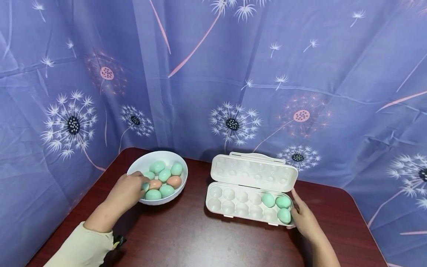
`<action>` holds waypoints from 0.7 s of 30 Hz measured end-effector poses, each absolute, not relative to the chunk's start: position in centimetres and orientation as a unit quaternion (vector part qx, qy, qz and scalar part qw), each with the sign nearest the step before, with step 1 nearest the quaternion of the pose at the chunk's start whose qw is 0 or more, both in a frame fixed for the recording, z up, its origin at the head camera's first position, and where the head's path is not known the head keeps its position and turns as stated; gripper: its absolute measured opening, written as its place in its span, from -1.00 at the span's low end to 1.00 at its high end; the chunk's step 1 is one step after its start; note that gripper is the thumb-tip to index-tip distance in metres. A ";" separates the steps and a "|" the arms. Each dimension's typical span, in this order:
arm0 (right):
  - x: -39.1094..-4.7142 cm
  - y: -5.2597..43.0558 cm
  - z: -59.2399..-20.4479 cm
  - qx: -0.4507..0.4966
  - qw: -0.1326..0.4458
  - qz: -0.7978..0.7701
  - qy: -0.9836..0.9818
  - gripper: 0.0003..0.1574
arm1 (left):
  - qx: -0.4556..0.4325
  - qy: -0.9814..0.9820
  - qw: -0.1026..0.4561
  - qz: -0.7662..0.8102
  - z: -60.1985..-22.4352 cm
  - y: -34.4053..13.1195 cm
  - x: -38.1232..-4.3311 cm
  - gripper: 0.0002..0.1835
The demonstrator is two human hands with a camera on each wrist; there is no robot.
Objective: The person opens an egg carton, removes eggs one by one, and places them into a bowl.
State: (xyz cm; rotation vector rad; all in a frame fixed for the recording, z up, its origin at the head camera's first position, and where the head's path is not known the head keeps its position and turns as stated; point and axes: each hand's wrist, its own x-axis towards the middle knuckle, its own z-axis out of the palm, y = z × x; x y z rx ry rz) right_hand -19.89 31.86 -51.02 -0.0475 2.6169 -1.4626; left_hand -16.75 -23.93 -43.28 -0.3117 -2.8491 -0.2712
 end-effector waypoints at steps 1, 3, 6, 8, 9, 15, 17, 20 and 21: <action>-19.9 31.9 -51.0 -0.016 0.070 -0.487 0.870 -0.09 | -0.107 -0.982 0.127 -0.088 -43.3 -24.0 -16.8 -0.76; -19.9 31.9 -51.1 -0.017 0.068 -0.487 0.871 -0.09 | -0.105 -0.984 0.119 -0.080 -43.3 -24.0 -16.7 -0.77; -19.9 31.8 -51.1 -0.018 0.067 -0.489 0.870 -0.08 | -0.108 -0.984 0.117 -0.073 -43.4 -24.2 -16.7 -0.77; -19.9 31.8 -51.1 -0.018 0.066 -0.490 0.869 -0.08 | -0.111 -0.984 0.115 -0.073 -43.5 -24.4 -16.8 -0.76; -19.9 31.8 -51.1 -0.018 0.066 -0.490 0.869 -0.07 | -0.111 -0.984 0.115 -0.075 -43.6 -24.5 -16.9 -0.74; -19.9 31.8 -51.1 -0.017 0.066 -0.490 0.869 -0.08 | -0.099 -0.988 0.076 -0.093 -43.4 -24.6 -17.3 -0.68; -19.9 31.8 -51.2 -0.017 0.064 -0.490 0.869 -0.08 | -0.088 -0.989 0.057 -0.101 -43.4 -24.6 -17.3 -0.67; -19.9 31.8 -51.2 -0.017 0.062 -0.493 0.867 -0.08 | -0.073 -0.991 0.036 -0.110 -43.5 -24.5 -17.4 -0.67; -19.9 31.8 -51.2 -0.016 0.062 -0.495 0.867 -0.08 | -0.070 -0.991 0.032 -0.112 -43.5 -24.5 -17.4 -0.67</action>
